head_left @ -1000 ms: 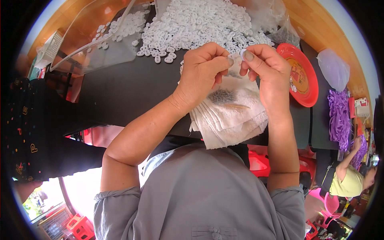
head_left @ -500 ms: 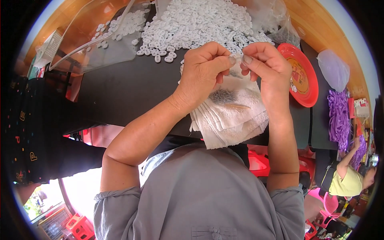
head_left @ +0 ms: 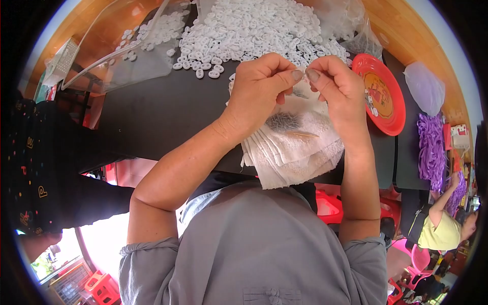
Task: Inspecting small white hardware components and placing them onto white cloths.
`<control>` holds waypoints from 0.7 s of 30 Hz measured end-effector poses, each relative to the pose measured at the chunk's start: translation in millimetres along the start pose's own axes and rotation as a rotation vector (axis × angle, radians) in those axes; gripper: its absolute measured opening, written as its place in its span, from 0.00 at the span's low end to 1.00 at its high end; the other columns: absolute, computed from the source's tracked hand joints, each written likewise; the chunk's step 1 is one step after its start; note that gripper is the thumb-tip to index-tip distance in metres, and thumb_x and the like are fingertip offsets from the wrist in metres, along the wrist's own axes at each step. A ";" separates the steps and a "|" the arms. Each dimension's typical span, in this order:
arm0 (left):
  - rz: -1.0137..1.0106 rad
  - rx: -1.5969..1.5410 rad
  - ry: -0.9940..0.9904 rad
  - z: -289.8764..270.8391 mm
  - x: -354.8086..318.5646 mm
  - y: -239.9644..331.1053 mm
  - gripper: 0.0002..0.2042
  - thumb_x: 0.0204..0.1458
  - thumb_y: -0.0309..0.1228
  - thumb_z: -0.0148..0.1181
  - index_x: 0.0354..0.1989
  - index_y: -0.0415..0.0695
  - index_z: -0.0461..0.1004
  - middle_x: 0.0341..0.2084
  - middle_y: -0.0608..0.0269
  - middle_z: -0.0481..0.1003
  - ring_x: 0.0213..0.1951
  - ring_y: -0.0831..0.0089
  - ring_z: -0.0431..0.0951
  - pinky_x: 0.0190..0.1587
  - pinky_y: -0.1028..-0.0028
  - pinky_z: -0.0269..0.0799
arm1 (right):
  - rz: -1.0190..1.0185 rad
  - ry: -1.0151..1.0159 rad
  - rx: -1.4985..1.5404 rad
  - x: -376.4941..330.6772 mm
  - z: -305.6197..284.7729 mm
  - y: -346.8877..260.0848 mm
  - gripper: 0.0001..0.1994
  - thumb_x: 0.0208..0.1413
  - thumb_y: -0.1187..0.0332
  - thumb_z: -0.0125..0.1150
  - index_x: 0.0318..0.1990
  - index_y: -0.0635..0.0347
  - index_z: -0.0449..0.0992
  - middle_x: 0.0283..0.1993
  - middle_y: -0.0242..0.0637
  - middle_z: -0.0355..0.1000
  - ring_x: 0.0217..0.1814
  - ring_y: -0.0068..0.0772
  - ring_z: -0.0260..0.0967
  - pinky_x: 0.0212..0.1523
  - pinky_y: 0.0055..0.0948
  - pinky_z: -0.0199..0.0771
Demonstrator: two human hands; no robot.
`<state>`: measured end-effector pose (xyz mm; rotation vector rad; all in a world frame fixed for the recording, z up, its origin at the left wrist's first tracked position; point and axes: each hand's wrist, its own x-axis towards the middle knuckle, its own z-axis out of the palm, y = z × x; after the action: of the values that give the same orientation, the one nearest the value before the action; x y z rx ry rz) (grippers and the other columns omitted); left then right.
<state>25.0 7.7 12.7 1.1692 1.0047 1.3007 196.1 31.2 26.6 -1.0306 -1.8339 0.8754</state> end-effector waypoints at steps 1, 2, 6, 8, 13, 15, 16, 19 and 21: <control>0.018 0.019 0.004 0.4 0.7 0.2 0.05 0.54 0.27 0.60 0.30 0.39 0.75 0.18 0.70 0.71 0.18 0.86 0.67 0.18 0.83 0.60 | -0.031 0.013 -0.029 0.2 0.5 -0.1 0.05 0.58 0.70 0.57 0.36 0.62 0.74 0.30 0.25 0.70 0.31 0.14 0.65 0.28 0.16 0.62; 0.016 0.019 0.005 0.0 0.7 0.4 0.05 0.54 0.27 0.60 0.30 0.39 0.75 0.18 0.70 0.71 0.18 0.86 0.67 0.18 0.83 0.60 | -0.062 0.024 -0.057 0.2 1.5 -0.1 0.05 0.58 0.70 0.56 0.36 0.62 0.74 0.29 0.25 0.70 0.30 0.14 0.64 0.28 0.16 0.63; -0.026 -0.003 -0.010 -0.3 0.7 -0.4 0.04 0.53 0.25 0.59 0.29 0.37 0.74 0.19 0.69 0.71 0.19 0.85 0.66 0.19 0.82 0.62 | -0.067 0.041 -0.094 -1.0 6.4 0.2 0.05 0.58 0.71 0.56 0.36 0.63 0.73 0.29 0.26 0.70 0.30 0.14 0.64 0.28 0.16 0.63; -0.050 -0.017 -0.015 0.2 0.4 -1.7 0.04 0.53 0.24 0.59 0.29 0.37 0.73 0.19 0.69 0.71 0.18 0.85 0.67 0.19 0.82 0.62 | -0.084 0.051 -0.095 -1.2 8.1 2.9 0.04 0.58 0.72 0.56 0.36 0.63 0.73 0.29 0.25 0.70 0.29 0.14 0.64 0.27 0.16 0.63; -0.056 -0.126 0.035 1.0 -1.8 -8.4 0.04 0.56 0.25 0.57 0.30 0.39 0.74 0.18 0.69 0.70 0.16 0.85 0.65 0.16 0.82 0.55 | -0.095 0.080 -0.067 -3.8 20.9 5.4 0.03 0.58 0.74 0.56 0.36 0.64 0.73 0.29 0.26 0.70 0.30 0.14 0.64 0.28 0.16 0.64; -0.038 -0.111 0.049 1.2 -2.7 -10.0 0.04 0.56 0.25 0.57 0.30 0.40 0.74 0.19 0.69 0.70 0.16 0.85 0.65 0.16 0.82 0.55 | -0.117 0.095 -0.072 -5.1 25.1 6.2 0.03 0.58 0.74 0.55 0.36 0.64 0.73 0.29 0.26 0.70 0.30 0.14 0.64 0.28 0.17 0.64; -0.015 -0.095 0.064 1.4 -3.7 -10.2 0.04 0.56 0.25 0.57 0.30 0.40 0.74 0.19 0.69 0.70 0.16 0.85 0.65 0.16 0.82 0.54 | -0.120 0.099 -0.050 -6.0 27.3 6.9 0.03 0.58 0.74 0.55 0.36 0.64 0.73 0.30 0.26 0.70 0.30 0.14 0.64 0.29 0.17 0.64; -0.057 -0.144 0.070 1.7 -2.4 -9.7 0.04 0.56 0.26 0.58 0.30 0.40 0.74 0.19 0.69 0.70 0.16 0.85 0.65 0.16 0.82 0.55 | -0.114 0.100 -0.010 -4.1 26.5 11.6 0.03 0.58 0.74 0.55 0.37 0.64 0.73 0.30 0.26 0.70 0.30 0.15 0.64 0.29 0.17 0.65; -0.049 -0.125 0.069 -1.0 -0.7 -10.5 0.04 0.56 0.27 0.58 0.30 0.41 0.74 0.19 0.69 0.71 0.16 0.84 0.65 0.16 0.82 0.56 | -0.093 0.094 0.013 -3.6 25.3 9.9 0.04 0.58 0.74 0.56 0.37 0.64 0.74 0.31 0.26 0.71 0.31 0.15 0.65 0.29 0.17 0.65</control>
<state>25.8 7.8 2.1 1.0053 0.9808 1.3528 177.5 27.9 6.7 -0.9549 -1.7802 0.7692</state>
